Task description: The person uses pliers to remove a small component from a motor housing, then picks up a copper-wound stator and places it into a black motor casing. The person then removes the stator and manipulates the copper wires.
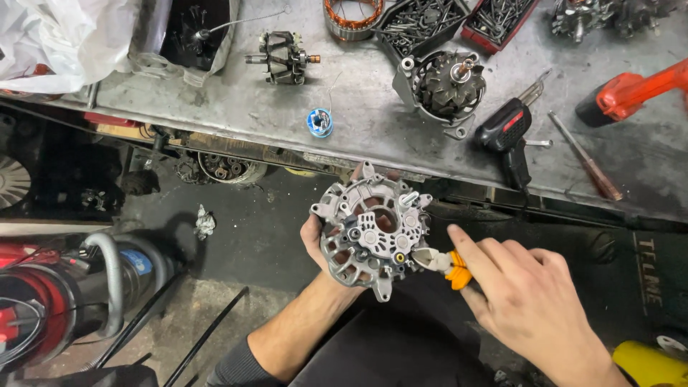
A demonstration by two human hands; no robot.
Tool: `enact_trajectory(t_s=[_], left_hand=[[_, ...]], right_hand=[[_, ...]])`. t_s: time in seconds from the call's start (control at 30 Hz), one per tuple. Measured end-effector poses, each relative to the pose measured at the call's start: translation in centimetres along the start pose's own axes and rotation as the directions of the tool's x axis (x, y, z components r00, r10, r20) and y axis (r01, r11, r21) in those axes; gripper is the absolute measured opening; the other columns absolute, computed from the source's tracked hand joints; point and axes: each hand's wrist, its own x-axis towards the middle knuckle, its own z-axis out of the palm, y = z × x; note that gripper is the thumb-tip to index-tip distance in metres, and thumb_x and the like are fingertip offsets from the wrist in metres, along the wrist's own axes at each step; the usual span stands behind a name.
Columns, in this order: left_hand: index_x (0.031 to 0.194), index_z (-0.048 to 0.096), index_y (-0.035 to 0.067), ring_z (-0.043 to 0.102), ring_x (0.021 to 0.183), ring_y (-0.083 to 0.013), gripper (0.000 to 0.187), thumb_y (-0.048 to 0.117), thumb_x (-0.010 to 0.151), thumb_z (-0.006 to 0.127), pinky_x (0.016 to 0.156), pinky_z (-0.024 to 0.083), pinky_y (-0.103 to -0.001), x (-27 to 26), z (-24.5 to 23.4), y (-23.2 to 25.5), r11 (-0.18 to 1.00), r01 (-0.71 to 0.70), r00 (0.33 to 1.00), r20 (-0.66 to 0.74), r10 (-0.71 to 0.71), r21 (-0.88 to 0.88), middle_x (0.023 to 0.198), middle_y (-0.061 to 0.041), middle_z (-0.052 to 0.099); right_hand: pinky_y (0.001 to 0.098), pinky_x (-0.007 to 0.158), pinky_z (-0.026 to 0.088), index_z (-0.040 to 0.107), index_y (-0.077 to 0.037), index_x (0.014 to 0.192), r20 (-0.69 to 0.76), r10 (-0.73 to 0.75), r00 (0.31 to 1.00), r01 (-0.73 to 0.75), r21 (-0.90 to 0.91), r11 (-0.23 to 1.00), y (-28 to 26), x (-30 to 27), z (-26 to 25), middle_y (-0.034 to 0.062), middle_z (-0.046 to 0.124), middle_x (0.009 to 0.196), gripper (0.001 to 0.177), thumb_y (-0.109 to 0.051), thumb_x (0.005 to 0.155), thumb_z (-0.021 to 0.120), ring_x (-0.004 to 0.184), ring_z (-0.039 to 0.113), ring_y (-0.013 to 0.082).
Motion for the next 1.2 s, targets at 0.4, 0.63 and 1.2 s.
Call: enact_trajectory(t_s=[0.4,0.63,1.2], left_hand=[[0.164,0.032,0.016,0.045,0.144,-0.0376,0.098,0.069,0.085,0.056,0.117,0.041,-0.057,-0.1,-0.5,0.1,1.000,0.016,1.000,0.008,-0.016,-0.001,0.162,-0.019,0.040],[0.165,0.029,0.010,0.047,0.142,-0.0357,0.108,0.071,0.082,0.061,0.115,0.045,-0.054,0.1,-0.4,0.0,0.999,-0.004,1.000,0.030,0.003,0.047,0.159,-0.021,0.042],[0.165,0.027,0.003,0.052,0.135,-0.0354,0.111,0.070,0.083,0.058,0.110,0.049,-0.051,0.4,-1.2,-0.2,0.968,-0.078,0.997,0.044,0.069,0.237,0.155,-0.024,0.044]], right_hand=[[0.0417,0.072,0.047,0.055,-0.016,0.140,0.039,-0.011,0.999,0.010,0.030,1.000,0.9,-0.2,0.6,0.0004,0.063,0.093,0.082,-0.024,0.063,0.081,0.081,0.063,0.0203],[0.0409,0.071,0.044,0.055,-0.014,0.142,0.025,-0.225,0.974,0.209,0.277,0.938,0.8,-0.3,1.6,0.0012,0.066,0.090,0.092,-0.015,0.053,0.079,0.079,0.063,0.0212],[0.0399,0.067,0.040,0.061,-0.003,0.135,-0.006,-0.312,0.950,0.311,0.081,0.947,-1.1,-0.6,2.7,0.0000,0.055,0.077,0.079,-0.016,0.058,0.072,0.074,0.058,0.0197]])
